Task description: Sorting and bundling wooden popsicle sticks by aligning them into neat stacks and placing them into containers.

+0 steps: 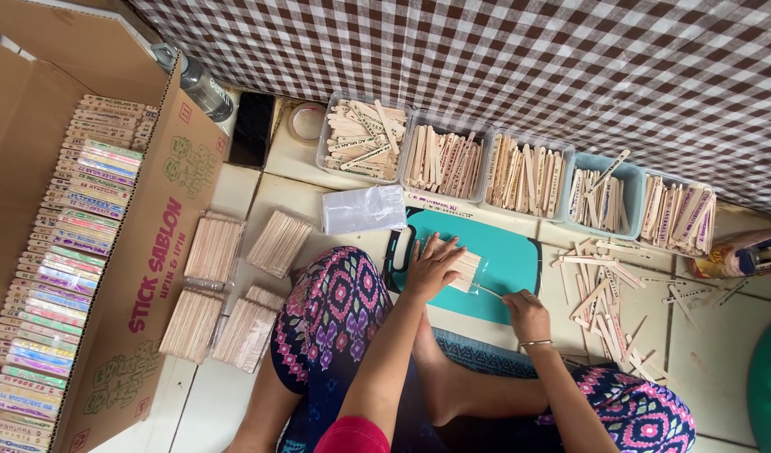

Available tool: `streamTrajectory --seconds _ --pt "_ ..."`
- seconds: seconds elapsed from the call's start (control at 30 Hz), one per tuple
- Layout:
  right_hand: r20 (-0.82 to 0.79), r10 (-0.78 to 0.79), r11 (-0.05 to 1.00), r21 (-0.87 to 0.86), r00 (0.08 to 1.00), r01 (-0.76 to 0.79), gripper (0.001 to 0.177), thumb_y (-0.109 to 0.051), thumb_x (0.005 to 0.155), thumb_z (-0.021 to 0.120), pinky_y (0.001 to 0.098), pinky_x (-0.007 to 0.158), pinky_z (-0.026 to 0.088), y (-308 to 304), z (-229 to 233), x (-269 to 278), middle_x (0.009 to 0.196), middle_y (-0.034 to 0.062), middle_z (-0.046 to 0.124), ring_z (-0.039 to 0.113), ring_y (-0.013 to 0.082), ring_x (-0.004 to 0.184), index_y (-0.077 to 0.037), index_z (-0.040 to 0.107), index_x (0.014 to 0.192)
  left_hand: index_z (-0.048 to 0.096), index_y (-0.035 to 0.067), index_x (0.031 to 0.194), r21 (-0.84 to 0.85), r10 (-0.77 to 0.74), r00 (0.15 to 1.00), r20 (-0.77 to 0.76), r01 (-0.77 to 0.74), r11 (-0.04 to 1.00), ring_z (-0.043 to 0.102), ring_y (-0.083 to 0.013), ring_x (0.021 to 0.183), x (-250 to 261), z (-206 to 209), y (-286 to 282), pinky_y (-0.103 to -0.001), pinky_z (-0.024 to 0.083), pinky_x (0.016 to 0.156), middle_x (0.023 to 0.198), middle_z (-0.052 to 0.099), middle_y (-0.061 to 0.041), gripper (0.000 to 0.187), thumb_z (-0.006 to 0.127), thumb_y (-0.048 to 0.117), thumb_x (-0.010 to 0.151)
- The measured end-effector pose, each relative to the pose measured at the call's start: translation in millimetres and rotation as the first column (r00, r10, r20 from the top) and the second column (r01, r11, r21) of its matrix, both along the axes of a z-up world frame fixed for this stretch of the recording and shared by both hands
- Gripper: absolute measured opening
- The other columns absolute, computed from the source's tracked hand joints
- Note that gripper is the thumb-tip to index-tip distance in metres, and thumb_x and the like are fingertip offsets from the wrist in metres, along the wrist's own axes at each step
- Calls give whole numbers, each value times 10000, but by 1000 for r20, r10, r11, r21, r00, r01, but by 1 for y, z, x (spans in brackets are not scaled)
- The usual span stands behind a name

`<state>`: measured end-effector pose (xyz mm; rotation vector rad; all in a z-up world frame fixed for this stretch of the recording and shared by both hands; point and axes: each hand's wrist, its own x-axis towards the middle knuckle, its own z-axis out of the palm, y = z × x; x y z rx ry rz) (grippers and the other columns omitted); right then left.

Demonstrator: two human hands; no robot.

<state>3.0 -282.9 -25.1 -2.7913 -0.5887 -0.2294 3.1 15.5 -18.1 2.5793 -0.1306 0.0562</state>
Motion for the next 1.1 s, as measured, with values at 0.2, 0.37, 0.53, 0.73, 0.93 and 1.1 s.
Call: streamTrajectory --seconds 0.2,0.37,0.53,0.73,0.93,1.1 --pt "7 52 999 3 999 -52 30 -314 870 757 306 709 602 39 -4 7 749 -81 641 699 151 755 -292 742 858 378 468 1561 58 10 999 35 -12 998 79 -267 1615 1 -12 -4 -650 91 1243 1690 270 180 661 598 566 946" --pt "7 76 996 36 997 -76 27 -268 868 766 306 699 607 64 -9 18 748 -91 643 698 150 743 -275 747 852 396 449 1558 38 37 998 47 -39 999 73 -277 1616 5 -11 -2 -649 103 1242 1682 295 163 652 623 535 952" --pt "10 103 993 49 995 -103 36 -238 861 772 318 700 614 78 -7 22 748 -71 644 701 165 744 -245 738 852 343 448 1581 94 50 999 -12 -48 994 38 -274 1623 1 -1 3 -634 95 1253 1690 270 165 681 625 510 964" --pt "-62 82 982 178 995 -69 52 -209 854 803 297 700 608 83 39 23 743 -75 673 694 146 709 -234 758 848 241 300 1649 -30 -74 989 -128 71 997 -43 -447 1591 -7 54 6 -750 2 1198 1741 171 -9 1365 826 698 481" --pt "-646 -50 296 719 762 629 182 -208 1078 624 283 885 562 107 116 1 1023 8 624 621 114 929 -91 653 1213 210 185 1617 -114 23 999 49 -17 993 367 -601 1349 0 88 -14 -826 274 1069 1442 349 -197 1151 898 229 695" --pt "-757 441 -9 533 482 846 220 -340 952 729 319 777 598 99 81 0 995 -14 735 737 183 883 -185 674 1098 596 -103 1352 -751 227 959 168 -24 660 677 -471 1074 0 99 -39 -517 568 915 1146 686 -286 673 766 319 856"
